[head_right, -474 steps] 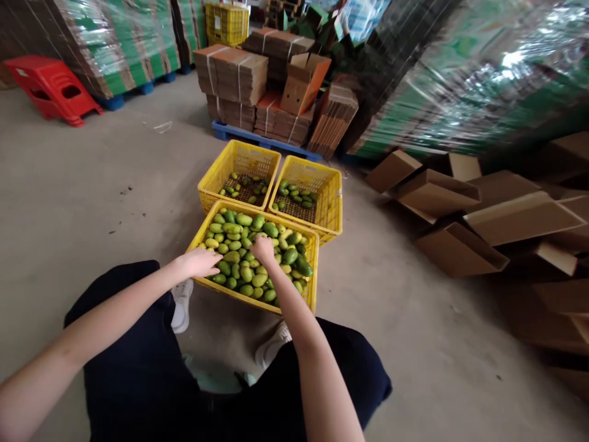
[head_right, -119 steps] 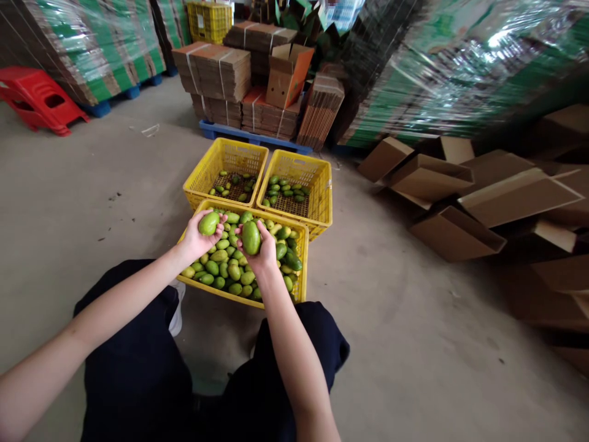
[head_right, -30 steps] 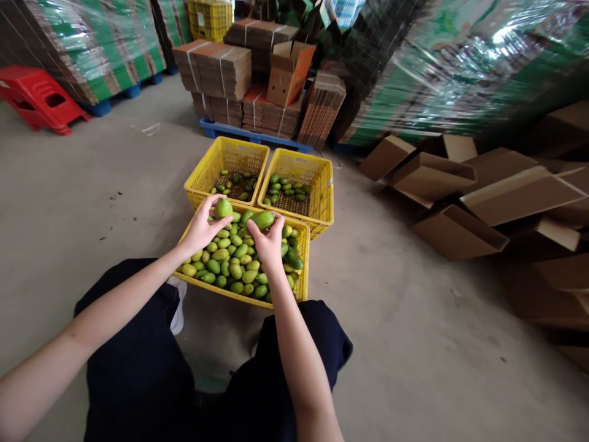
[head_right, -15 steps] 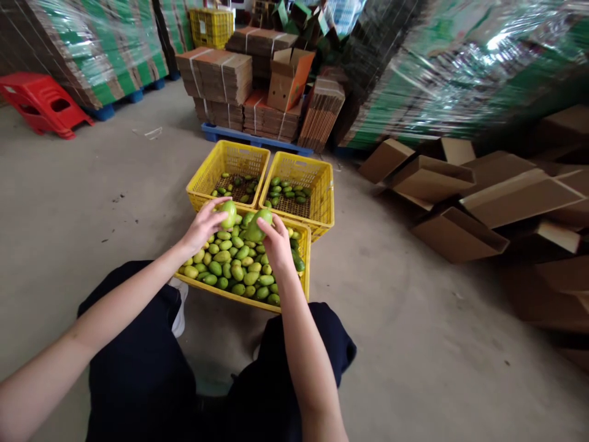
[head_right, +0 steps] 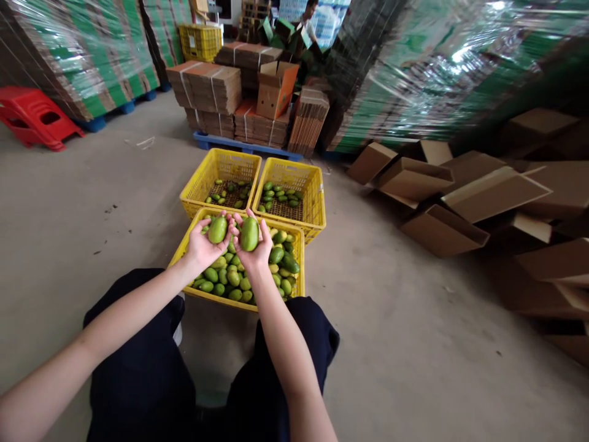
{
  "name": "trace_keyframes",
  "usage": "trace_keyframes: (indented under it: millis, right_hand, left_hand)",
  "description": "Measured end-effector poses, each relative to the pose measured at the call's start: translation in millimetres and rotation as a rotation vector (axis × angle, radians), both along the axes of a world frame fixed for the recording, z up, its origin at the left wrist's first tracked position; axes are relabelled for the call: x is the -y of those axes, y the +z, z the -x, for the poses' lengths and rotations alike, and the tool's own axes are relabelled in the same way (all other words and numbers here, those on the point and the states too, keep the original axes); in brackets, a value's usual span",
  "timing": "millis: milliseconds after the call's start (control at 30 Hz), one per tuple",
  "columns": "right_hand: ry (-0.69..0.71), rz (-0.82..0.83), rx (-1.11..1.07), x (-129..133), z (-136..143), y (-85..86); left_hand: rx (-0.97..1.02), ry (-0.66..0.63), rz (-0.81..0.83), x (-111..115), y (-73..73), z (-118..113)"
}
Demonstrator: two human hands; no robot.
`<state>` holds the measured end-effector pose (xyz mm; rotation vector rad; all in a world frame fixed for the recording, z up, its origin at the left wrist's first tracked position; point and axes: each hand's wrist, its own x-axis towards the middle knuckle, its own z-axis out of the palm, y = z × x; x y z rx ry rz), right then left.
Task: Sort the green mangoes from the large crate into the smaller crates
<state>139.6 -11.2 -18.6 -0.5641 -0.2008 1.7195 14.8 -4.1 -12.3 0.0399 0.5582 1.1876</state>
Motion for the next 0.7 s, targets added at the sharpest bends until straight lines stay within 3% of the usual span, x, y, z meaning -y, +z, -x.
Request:
trace_keyframes:
  millis: [233,333,400,500,567,633,700]
  right_hand:
    - [-0.048,-0.006,0.045,-1,-20,-4.1]
    - [-0.08,-0.028,0.035,2,-33,-2.0]
    - [-0.091,-0.036,0.05,5,-40,0.0]
    - [-0.079,-0.033,0.111,12,-49,2.9]
    - [-0.059,-0.02,0.153,16,-55,4.7]
    - [-0.049,-0.009,0.185,19,-61,6.1]
    - [-0.054,-0.013,0.2,20,-67,7.1]
  left_hand:
    - [-0.079,-0.015,-0.005,-27,-5.1,22]
    - [-0.435,-0.314,0.067,-24,-21.4,22]
    - [-0.657,-0.556,0.12,-5,-36.6,15]
    - [-0.73,-0.781,0.178,38,-55.8,7]
    - [-0.766,-0.919,0.232,55,-59.2,8]
    - [-0.811,-0.903,0.231,49,-51.6,15]
    - [-0.881,-0.674,0.144,18,-33.5,27]
